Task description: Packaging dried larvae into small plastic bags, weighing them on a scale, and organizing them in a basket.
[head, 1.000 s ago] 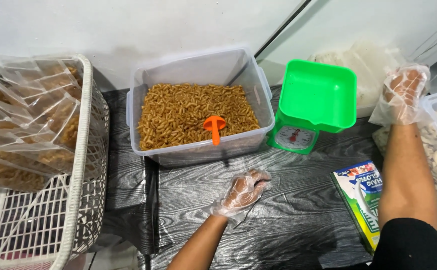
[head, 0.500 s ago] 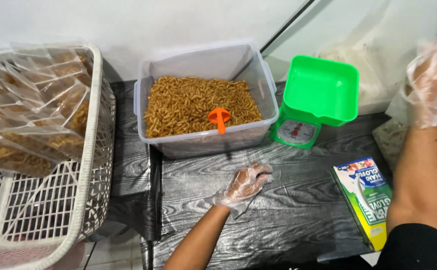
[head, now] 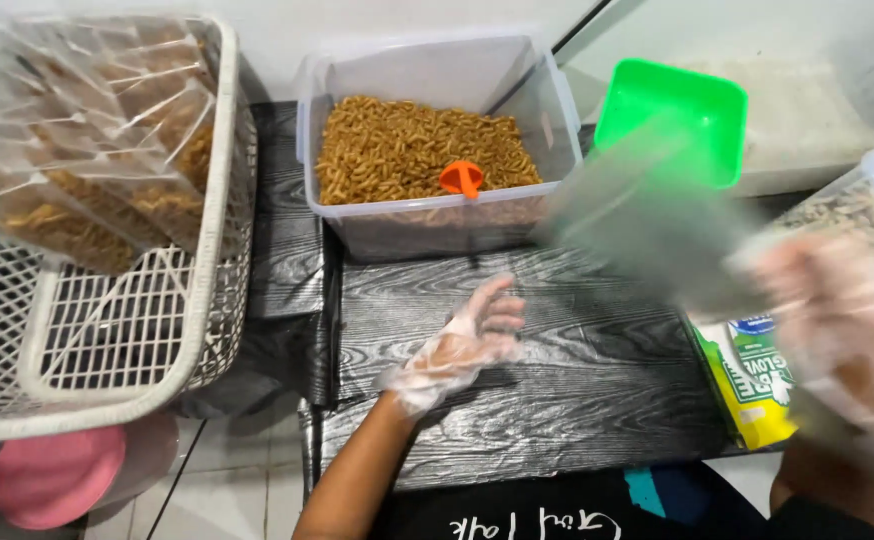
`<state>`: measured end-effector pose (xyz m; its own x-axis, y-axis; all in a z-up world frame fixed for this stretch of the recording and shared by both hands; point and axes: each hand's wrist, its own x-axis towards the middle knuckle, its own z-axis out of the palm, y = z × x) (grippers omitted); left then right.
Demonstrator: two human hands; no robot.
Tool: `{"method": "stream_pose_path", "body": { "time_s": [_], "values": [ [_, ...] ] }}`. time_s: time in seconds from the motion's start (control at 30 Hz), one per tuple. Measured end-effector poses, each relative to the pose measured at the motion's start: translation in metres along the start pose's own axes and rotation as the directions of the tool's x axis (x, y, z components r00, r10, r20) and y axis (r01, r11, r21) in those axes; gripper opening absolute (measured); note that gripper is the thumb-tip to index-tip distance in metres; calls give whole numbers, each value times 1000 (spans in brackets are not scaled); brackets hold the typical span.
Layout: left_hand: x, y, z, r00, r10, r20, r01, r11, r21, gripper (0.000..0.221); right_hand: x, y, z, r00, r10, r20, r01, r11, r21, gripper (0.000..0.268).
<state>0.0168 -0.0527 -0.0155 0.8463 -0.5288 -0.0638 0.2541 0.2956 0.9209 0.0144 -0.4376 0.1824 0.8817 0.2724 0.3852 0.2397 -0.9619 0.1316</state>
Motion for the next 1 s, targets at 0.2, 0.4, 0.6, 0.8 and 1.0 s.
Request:
{"method": "stream_pose_path", "body": {
  "time_s": [0.2, 0.4, 0.6, 0.8, 1.0],
  "values": [
    [-37, 3, -10, 997, 70, -28, -75, 866, -495, 99, -28, -169, 87, 884, -439, -163, 448, 894, 19, 14],
    [-20, -44, -80, 859, -202, -470, -53, 879, -474, 86, -35, -234, 125, 802, -590, -96, 597, 782, 178, 14],
    [-29, -18, -73, 839, -112, -532, -78, 944, -321, 77, -15, -249, 165, 839, -499, 217, 371, 816, 443, 65],
    [-37, 3, -53, 834, -68, -547, -118, 947, -297, 76, -4, -261, 175, 809, -257, 528, 119, 952, 282, 133],
    [-40, 17, -40, 811, -1, -585, -162, 960, -227, 80, 12, -276, 132, 703, -138, 697, -192, 907, 374, 133]
  ]
}}
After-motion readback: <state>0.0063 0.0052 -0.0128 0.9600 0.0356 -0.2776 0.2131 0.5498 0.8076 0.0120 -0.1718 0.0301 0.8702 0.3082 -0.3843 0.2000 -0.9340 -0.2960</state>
